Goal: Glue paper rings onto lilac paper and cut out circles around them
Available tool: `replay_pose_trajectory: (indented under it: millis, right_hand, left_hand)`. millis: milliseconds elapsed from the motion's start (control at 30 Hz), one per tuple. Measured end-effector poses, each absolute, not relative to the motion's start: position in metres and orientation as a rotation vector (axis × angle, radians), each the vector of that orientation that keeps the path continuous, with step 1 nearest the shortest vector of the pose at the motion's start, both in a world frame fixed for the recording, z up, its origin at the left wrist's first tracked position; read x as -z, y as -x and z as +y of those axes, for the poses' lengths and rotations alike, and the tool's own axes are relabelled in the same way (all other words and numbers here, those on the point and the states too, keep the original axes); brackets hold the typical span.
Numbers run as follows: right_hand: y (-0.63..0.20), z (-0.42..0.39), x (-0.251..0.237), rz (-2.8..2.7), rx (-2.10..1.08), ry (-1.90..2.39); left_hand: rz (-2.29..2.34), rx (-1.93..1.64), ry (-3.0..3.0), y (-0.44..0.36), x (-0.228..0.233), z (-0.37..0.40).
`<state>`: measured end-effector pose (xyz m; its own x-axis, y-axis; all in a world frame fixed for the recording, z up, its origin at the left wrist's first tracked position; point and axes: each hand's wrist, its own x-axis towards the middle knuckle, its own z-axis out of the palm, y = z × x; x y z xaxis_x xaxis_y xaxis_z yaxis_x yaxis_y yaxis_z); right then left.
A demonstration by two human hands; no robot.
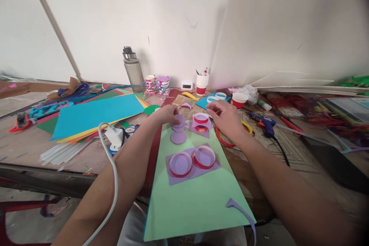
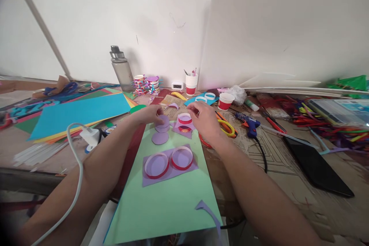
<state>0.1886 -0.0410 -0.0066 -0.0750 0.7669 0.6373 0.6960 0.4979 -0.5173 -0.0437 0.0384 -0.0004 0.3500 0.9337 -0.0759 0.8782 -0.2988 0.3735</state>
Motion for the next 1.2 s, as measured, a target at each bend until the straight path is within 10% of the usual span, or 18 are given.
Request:
replay_pose_trajectory:
  millis: [367, 1200]
  right_hand:
    - [-0.178, -0.048, 0.0, -1.867, -0.379, 1.273]
    - [-0.098, -0.001, -0.002, -2.721, -0.219, 1.656]
  left_hand:
    - [1.533, -1.318, -1.551, 0.042, 0.001, 0.047]
    - [1.216, -1.582, -1.177, 0.035, 0.004, 0.052]
